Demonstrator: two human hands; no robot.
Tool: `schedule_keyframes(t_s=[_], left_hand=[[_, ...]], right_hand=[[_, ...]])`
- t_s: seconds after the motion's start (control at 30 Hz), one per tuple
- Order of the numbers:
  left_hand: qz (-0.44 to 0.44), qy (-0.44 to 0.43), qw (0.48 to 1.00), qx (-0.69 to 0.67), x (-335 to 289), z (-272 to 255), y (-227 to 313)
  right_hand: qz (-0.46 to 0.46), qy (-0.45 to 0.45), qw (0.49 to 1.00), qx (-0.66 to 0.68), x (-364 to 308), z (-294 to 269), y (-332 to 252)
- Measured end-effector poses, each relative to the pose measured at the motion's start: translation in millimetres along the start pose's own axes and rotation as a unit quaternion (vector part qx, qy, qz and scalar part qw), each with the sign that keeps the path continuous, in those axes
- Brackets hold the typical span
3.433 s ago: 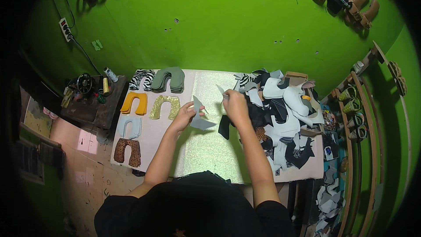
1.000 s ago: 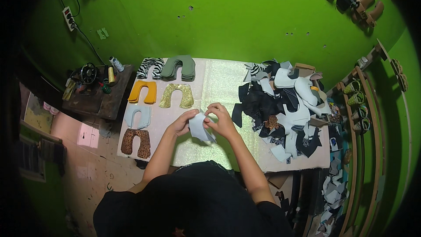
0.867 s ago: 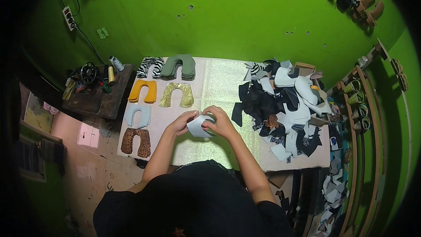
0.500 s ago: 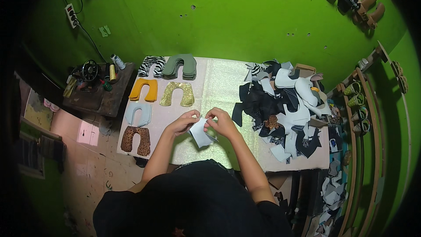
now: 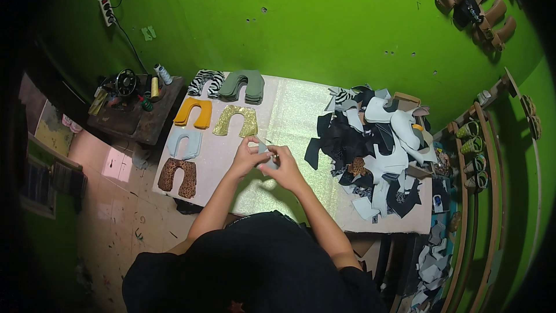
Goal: Picking through a pile of shoe upper pieces and arranging specific components on a work surface.
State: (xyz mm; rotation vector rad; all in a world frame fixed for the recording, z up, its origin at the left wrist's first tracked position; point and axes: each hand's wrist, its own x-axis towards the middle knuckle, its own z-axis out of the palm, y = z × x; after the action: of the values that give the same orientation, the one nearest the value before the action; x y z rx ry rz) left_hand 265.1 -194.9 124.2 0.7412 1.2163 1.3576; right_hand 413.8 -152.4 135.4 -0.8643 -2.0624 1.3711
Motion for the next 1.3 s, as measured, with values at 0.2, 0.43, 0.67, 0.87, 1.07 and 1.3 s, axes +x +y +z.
schedule_keyframes(t_s=[0.2,0.43,0.67,0.87,1.07,1.3], left_hand=[[-0.003,0.036,0.999,-0.005,-3,3,-10],[0.028,0.045,0.999,-0.010,-3,3,-11],[0.023,0.043,0.998,0.047,0,-7,-6],[0.047,-0.012,0.988,0.145,-1,-11,-2],[0.005,-0.152,0.988,0.037,-7,1,11],[0.006,-0.260,0.965,-0.002,-17,21,26]], right_hand=[[-0.086,0.042,0.984,-0.148,-5,15,13],[-0.048,0.090,0.993,-0.063,1,-24,23],[0.018,0.007,1.000,0.008,8,-83,20],[0.057,-0.135,0.989,-0.006,9,-109,-35],[0.073,-0.244,0.958,0.131,9,-92,-59],[0.039,-0.065,0.996,0.052,20,-78,-7]])
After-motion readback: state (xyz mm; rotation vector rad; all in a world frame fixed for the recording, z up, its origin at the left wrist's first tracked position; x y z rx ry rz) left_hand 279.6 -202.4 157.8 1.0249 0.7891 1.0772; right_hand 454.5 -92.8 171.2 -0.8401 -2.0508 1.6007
